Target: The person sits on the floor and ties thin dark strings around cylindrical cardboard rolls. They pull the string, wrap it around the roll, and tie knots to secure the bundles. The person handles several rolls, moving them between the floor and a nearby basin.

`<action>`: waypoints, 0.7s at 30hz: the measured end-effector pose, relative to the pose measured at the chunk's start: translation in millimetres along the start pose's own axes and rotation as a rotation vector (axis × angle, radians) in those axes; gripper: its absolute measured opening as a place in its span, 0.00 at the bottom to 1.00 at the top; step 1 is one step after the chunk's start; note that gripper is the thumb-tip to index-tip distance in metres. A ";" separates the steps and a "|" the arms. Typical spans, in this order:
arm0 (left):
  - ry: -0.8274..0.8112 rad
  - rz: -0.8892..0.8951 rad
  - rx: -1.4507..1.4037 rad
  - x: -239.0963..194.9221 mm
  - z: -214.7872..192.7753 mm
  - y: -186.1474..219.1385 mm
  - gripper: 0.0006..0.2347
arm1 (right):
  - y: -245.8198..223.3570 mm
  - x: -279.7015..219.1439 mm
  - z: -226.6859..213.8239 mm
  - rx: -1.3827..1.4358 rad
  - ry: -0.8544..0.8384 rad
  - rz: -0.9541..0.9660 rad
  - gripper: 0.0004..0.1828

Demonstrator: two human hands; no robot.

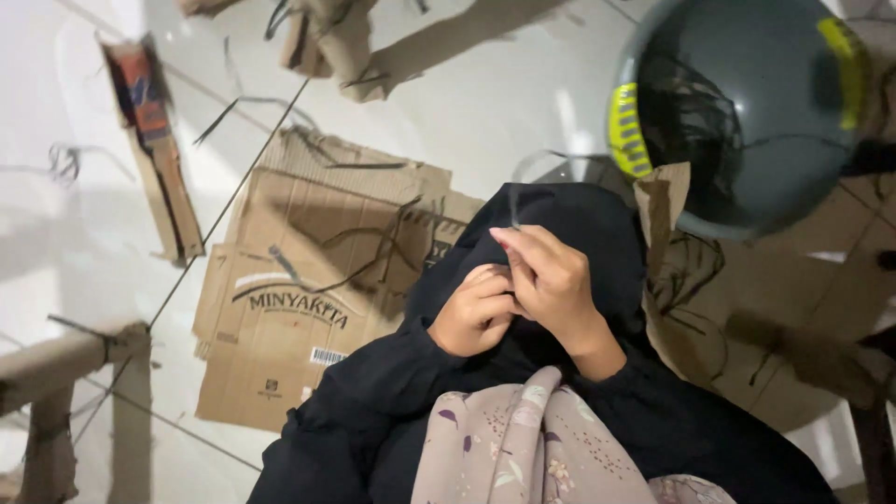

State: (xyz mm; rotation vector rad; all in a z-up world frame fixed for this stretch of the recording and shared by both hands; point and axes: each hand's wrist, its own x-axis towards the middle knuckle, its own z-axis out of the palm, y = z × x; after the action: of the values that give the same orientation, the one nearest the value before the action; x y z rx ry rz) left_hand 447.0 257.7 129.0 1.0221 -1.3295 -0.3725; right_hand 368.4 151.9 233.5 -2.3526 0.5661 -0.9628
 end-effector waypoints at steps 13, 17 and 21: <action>0.373 -0.160 0.126 -19.4 -110.1 -15.6 0.16 | -13.4 46.4 78.4 -0.032 -0.306 -0.084 0.09; 0.502 -0.340 0.281 -53.6 -154.6 -51.6 0.17 | -32.7 72.1 109.2 0.003 -0.412 -0.081 0.07; 0.533 -0.437 0.542 -85.8 -202.9 -80.5 0.16 | -27.0 81.2 153.9 0.019 -0.527 -0.109 0.09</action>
State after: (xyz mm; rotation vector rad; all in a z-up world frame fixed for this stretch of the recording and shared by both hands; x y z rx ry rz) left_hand 635.3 358.3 31.9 1.7361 -0.7212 -0.0396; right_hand 539.2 175.8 198.2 -2.4988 0.2192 -0.3529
